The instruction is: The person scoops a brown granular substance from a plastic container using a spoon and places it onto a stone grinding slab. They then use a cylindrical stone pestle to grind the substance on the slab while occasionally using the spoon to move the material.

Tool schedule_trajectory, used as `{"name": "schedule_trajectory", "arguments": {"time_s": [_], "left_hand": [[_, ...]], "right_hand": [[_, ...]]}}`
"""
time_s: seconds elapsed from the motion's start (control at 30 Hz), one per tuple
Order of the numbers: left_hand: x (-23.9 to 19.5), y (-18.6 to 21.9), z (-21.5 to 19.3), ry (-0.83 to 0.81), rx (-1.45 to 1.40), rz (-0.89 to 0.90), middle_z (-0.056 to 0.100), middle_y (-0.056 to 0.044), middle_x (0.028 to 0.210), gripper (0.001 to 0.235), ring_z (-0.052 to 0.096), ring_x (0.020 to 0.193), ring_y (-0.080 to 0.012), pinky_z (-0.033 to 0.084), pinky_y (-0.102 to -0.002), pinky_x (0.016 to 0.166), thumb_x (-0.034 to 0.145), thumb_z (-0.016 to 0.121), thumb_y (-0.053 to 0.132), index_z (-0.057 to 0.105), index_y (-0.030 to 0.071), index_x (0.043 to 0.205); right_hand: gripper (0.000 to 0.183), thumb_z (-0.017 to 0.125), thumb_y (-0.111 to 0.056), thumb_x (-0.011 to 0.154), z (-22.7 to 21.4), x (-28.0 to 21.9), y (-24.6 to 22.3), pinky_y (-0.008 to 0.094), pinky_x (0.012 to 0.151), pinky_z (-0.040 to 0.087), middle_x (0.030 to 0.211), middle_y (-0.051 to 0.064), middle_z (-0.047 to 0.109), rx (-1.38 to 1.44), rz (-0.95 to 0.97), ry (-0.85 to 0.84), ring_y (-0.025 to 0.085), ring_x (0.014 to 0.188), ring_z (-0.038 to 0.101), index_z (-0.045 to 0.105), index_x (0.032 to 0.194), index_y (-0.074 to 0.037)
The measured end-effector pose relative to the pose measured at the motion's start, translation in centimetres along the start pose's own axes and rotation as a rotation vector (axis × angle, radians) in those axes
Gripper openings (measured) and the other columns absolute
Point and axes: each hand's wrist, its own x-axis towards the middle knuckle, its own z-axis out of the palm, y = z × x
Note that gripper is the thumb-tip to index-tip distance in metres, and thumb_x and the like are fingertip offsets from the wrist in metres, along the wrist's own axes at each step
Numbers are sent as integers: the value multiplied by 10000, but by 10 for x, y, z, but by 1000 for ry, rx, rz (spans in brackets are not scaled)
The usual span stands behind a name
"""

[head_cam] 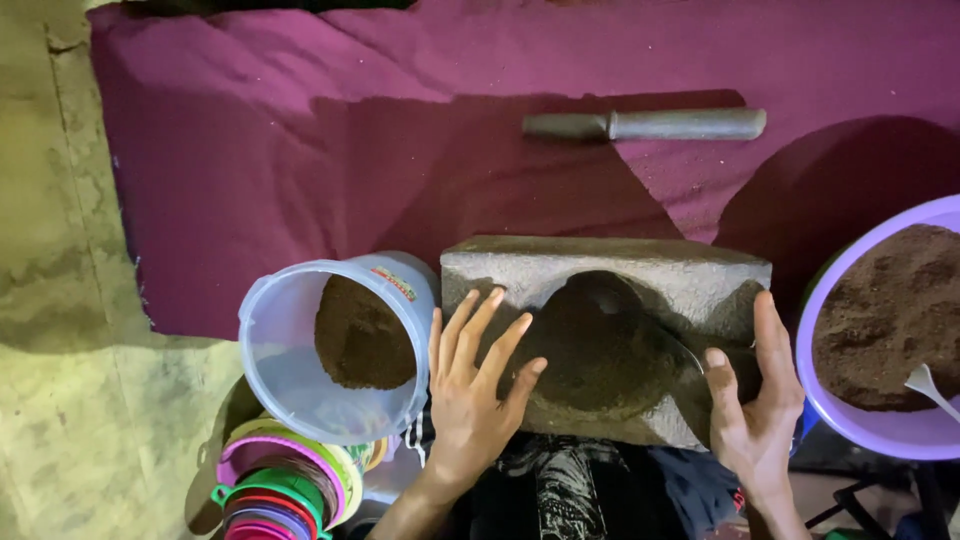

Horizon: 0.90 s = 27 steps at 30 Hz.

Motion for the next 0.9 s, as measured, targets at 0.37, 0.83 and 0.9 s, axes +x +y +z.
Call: {"name": "schedule_trajectory", "arguments": {"time_s": [0.37,0.83,0.9], "left_hand": [[-9,-2,2,48,-32,74,645,-60,1400,372,590,1363,-303,314,-648,1227,1036,601,378,636,169,1341],[-25,-14,15,178,-8,165,659,-69,1365,372,575,1349,-308,320,-638,1200,1060,546,387,659,142,1316],[-26,-13,16,195,-17,171,639,-62,1384,360,555,1367,-323,327,-645,1195,1059,554,384,653,150,1314]], "right_hand": [[620,504,-192,1039,4,-3,-12,482,1267,221,1617,313,345,57,40,67,383,1534,296,330,1554,107],[271,794,-368,1051,2,-28,3,427,891,379,1186,106,557,-636,-565,313,316,1064,479,843,1163,-126],[244,797,-388,1048,5,-27,3,393,818,370,1167,62,585,-756,-585,301,290,1067,505,854,1171,-185]]}}
